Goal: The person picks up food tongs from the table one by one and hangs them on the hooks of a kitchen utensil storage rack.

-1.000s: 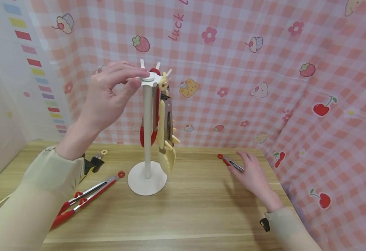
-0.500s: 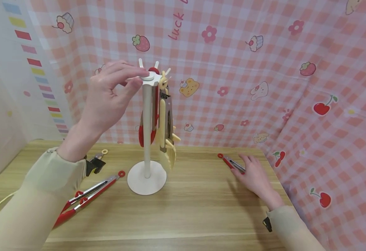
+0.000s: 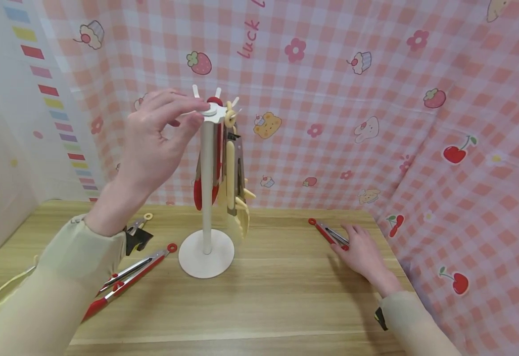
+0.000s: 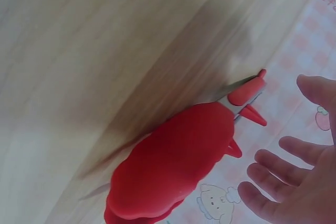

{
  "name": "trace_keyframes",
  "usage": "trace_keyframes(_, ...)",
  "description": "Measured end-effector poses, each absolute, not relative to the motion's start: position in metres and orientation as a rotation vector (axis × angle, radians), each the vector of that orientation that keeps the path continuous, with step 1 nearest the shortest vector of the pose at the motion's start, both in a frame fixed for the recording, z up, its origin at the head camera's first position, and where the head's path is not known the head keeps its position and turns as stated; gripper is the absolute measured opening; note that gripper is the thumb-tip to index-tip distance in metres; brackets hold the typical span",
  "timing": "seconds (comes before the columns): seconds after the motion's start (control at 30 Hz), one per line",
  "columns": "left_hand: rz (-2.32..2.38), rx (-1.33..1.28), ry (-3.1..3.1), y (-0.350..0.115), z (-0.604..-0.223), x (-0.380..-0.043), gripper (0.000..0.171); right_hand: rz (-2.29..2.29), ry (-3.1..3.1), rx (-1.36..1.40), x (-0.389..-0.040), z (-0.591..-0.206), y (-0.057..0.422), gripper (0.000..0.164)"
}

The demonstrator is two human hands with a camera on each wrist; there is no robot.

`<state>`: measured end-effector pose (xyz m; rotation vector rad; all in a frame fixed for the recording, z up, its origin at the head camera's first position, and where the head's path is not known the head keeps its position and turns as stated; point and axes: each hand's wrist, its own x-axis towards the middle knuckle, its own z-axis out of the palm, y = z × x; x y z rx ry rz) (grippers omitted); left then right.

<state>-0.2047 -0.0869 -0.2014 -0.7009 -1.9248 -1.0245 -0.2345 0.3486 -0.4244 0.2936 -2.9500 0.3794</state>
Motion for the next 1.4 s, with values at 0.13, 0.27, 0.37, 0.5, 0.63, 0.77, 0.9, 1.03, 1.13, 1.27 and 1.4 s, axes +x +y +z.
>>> trace_keyframes(0.13,-1.019,-0.705,-1.899,-0.085,-0.203,-0.204,0.025,0.351,-2.972,0.291,-0.235,-0.427,0.352,0.067)
trace_keyframes(0.27,-1.010,-0.707,-1.876,-0.084,-0.204,-0.203,0.023,0.315,-2.986,0.291,-0.235,-0.429,0.354,0.068)
trace_keyframes(0.37,-1.005,-0.702,-1.869,-0.083,-0.204,-0.203,0.023,0.294,-2.993,0.287,-0.235,-0.430,0.355,0.068)
trace_keyframes(0.5,-0.998,-0.692,-1.864,-0.082,-0.204,-0.202,0.023,0.268,-3.030,0.264,-0.236,-0.431,0.355,0.068)
trace_keyframes(0.63,-0.985,-0.682,-1.854,-0.081,-0.205,-0.201,0.022,0.263,-3.065,0.240,-0.235,-0.431,0.355,0.069)
trace_keyframes(0.77,-0.967,-0.671,-1.846,-0.079,-0.205,-0.201,0.023,0.276,-3.084,0.212,-0.234,-0.432,0.355,0.072)
trace_keyframes(0.9,-0.957,-0.668,-1.835,-0.078,-0.206,-0.200,0.024,0.287,-3.107,0.181,-0.233,-0.432,0.357,0.074)
trace_keyframes(1.03,-0.953,-0.663,-1.831,-0.077,-0.206,-0.200,0.025,0.292,-3.128,0.154,-0.233,-0.432,0.360,0.074)
trace_keyframes(1.13,-0.946,-0.652,-1.833,-0.076,-0.206,-0.199,0.025,0.290,-3.140,0.138,-0.233,-0.431,0.361,0.074)
trace_keyframes(1.27,-0.935,-0.639,-1.832,-0.075,-0.205,-0.198,0.025,0.285,-3.144,0.130,-0.232,-0.432,0.363,0.072)
trace_keyframes(1.4,-0.926,-0.630,-1.825,-0.073,-0.206,-0.197,0.025,0.268,-3.143,0.124,-0.233,-0.433,0.366,0.069)
